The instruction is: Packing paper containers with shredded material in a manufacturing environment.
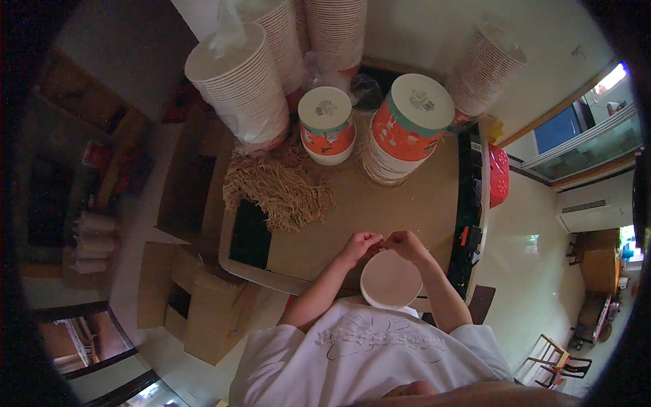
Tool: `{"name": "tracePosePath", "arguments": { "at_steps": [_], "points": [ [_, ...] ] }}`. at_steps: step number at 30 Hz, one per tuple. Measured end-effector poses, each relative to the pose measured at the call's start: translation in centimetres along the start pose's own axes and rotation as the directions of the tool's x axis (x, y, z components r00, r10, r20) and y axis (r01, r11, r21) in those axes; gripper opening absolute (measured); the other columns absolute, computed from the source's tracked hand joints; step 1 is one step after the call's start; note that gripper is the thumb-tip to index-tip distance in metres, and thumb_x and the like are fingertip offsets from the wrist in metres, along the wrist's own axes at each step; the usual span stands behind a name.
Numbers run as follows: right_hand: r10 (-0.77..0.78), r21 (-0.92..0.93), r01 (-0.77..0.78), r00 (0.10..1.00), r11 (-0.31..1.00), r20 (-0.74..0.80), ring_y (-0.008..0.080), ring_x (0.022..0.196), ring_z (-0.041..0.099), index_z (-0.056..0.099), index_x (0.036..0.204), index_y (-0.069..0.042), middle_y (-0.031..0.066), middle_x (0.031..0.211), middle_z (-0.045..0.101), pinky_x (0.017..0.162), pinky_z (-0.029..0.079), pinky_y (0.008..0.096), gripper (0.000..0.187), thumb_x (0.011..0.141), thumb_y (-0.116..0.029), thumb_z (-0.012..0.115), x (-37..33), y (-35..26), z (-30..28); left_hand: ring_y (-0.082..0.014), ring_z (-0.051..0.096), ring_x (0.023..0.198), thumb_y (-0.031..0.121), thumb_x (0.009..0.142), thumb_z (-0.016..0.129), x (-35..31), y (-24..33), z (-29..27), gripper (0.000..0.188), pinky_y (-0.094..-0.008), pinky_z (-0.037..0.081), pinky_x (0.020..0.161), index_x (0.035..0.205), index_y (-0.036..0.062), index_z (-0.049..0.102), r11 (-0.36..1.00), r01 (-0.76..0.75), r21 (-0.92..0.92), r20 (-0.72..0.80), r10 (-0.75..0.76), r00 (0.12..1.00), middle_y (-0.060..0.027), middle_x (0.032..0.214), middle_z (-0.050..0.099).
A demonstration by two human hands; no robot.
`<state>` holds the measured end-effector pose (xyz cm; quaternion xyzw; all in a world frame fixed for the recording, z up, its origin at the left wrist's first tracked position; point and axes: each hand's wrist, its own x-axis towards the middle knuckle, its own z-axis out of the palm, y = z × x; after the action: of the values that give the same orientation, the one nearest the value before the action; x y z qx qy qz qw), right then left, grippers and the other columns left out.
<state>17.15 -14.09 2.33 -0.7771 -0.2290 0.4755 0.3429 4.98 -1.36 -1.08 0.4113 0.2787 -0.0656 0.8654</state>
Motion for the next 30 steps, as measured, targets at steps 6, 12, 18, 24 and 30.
{"name": "tracePosePath", "arguments": {
  "at_steps": [6,12,18,24,30],
  "points": [
    [-0.077,-0.014,0.077,0.997,0.997,0.018,0.0060,0.059,0.048,0.060,0.072,-0.002,-0.0002,0.062,0.055,0.053,0.039,0.0222,0.015,0.076,-0.016,0.059,0.7,1.9,-0.1,-0.0111,0.056,0.066,0.017,0.083,0.052,0.1,-0.3,-0.2,0.016,-0.0233,0.046,0.060,0.089,0.0031,0.058,0.999,0.032,0.005,0.013,-0.032,0.999,-0.0029,0.077,0.060],
    [-0.013,-0.060,0.016,0.998,0.998,0.060,0.0063,0.061,0.049,0.061,0.073,-0.002,0.0005,0.063,0.056,0.055,0.041,0.0222,0.012,0.074,-0.013,0.059,-0.2,-0.1,-0.1,-0.0110,0.056,0.064,0.015,0.082,0.053,0.1,-0.6,-0.3,0.013,-0.0240,0.047,0.059,0.085,0.0027,0.059,1.000,0.020,-0.010,-0.006,-0.020,1.000,-0.0026,0.076,0.060],
    [-0.042,-0.022,0.044,0.996,0.999,0.075,0.0075,0.063,0.051,0.061,0.074,-0.002,0.0019,0.066,0.058,0.057,0.042,0.0225,0.010,0.073,-0.011,0.059,-0.3,0.4,-0.4,-0.0109,0.056,0.066,0.014,0.081,0.055,-0.2,0.3,0.6,0.013,-0.0242,0.046,0.060,0.084,0.0023,0.059,1.000,0.023,0.015,-0.040,-0.022,0.999,-0.0027,0.077,0.060],
    [-0.093,0.050,0.089,0.993,0.995,0.076,0.0084,0.065,0.052,0.062,0.077,-0.002,0.0034,0.070,0.060,0.058,0.042,0.0225,0.008,0.074,-0.007,0.057,-0.3,0.4,-0.5,-0.0103,0.055,0.068,0.016,0.081,0.056,0.0,0.0,0.5,0.014,-0.0237,0.045,0.061,0.083,0.0029,0.060,0.996,0.002,0.089,-0.065,0.004,0.998,-0.0020,0.077,0.059],
    [-0.046,0.041,0.044,0.997,0.998,0.064,0.0086,0.065,0.053,0.061,0.080,-0.001,0.0043,0.070,0.060,0.058,0.042,0.0228,0.012,0.073,-0.011,0.059,-0.3,0.3,-1.1,-0.0092,0.054,0.066,0.017,0.081,0.056,0.2,-0.4,0.3,0.013,-0.0234,0.045,0.060,0.084,0.0042,0.059,0.996,-0.005,0.087,-0.053,0.010,0.999,-0.0015,0.075,0.058]
  ]
}}
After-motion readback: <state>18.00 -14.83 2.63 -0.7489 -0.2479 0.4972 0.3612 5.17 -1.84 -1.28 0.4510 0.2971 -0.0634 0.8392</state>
